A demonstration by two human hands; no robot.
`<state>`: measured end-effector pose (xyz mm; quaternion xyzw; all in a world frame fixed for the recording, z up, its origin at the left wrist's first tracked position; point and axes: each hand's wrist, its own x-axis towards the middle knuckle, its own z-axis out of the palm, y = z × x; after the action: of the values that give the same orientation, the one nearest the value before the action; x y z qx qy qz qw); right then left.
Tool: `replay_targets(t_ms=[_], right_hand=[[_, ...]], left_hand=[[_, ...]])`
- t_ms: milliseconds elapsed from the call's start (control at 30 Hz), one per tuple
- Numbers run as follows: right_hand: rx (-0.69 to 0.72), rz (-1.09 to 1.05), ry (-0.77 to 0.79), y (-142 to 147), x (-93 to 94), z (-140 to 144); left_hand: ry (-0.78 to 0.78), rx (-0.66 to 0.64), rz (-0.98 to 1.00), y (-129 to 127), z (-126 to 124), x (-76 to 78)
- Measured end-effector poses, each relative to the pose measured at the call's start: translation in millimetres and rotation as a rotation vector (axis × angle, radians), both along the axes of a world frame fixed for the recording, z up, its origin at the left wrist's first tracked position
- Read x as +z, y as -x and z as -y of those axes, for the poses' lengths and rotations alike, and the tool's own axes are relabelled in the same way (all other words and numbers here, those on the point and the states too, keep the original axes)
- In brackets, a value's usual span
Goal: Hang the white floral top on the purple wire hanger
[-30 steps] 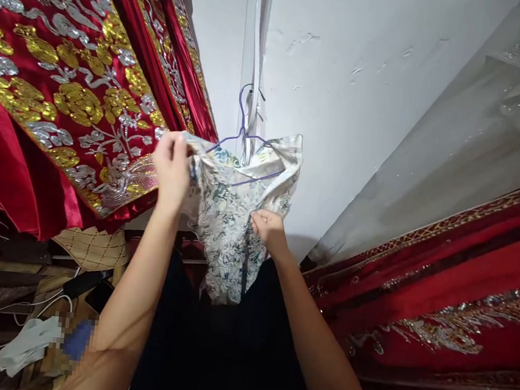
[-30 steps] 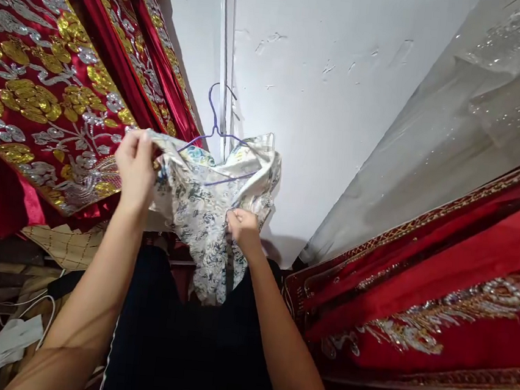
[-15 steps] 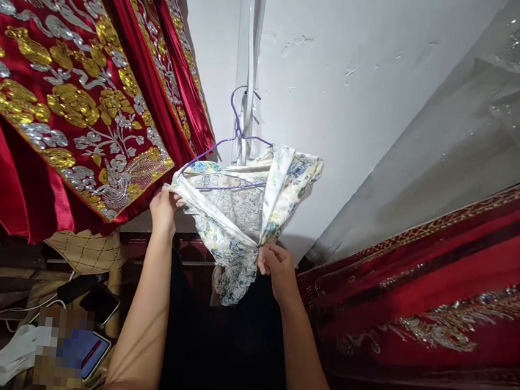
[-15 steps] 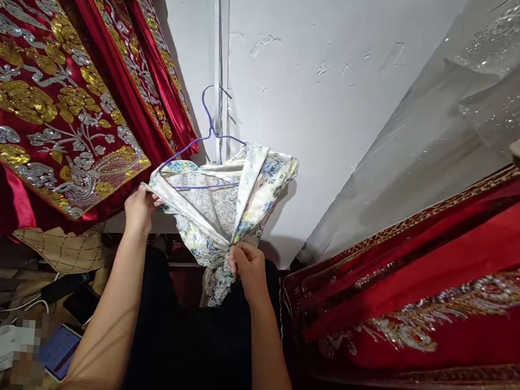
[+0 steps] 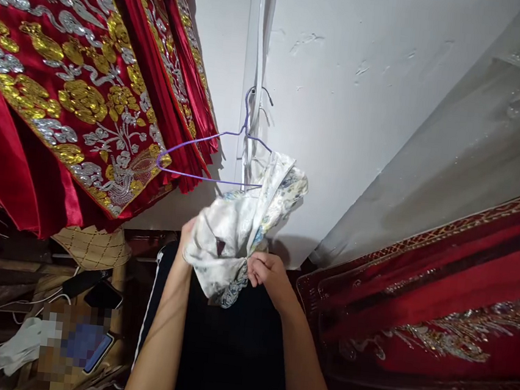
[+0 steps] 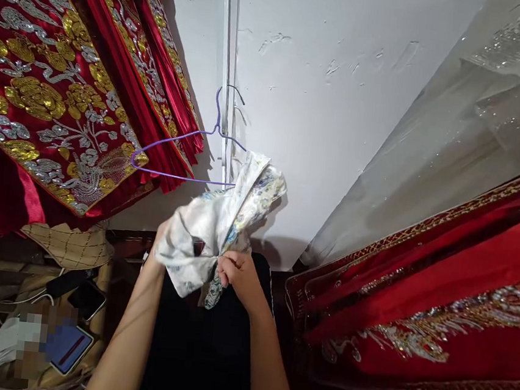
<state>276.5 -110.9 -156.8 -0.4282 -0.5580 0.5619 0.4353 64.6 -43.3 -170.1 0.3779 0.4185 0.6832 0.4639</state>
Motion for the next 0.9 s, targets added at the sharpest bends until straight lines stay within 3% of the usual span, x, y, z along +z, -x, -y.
replay_targets(t_ms=[133, 267, 400, 467, 567, 633, 733, 800, 900], right_hand=[[0.175, 0.227, 0.052, -2, -9.0, -1], [0.173, 0.263, -0.071, -5, -4.6, 4], [0.333, 0.055, -0.165, 1, 18.5, 13], [0.308, 0.03, -0.196, 8, 32.2, 17], [0.193, 0.065, -0.215, 15, 51.7, 20], [0.253, 0.089, -0.166, 13, 64.9, 19], [0.461, 0.192, -0.136, -2, 87.8, 11], [0.537, 0.322, -0.167, -16, 104.4, -2], [0.375, 0.424, -0.305, -32, 123.3, -36]], left_hand=[[0.13, -0.158, 0.157, -18, 50, 3.7], [0.069, -0.311, 0.251, -29, 81, 30.1], [0.018, -0.474, -0.131, -35, 95, 61.5], [-0.01, -0.443, -0.357, -35, 98, 74.5], [-0.168, -0.293, -0.612, -29, 94, 86.9], [-0.269, -0.307, -0.67, -25, 84, 87.7], [-0.318, -0.575, -0.633, -20, 62, 75.0], [-0.285, -0.682, -0.689, -17, 49, 61.1], [-0.196, -0.674, -0.903, -6, 36, 45.1]])
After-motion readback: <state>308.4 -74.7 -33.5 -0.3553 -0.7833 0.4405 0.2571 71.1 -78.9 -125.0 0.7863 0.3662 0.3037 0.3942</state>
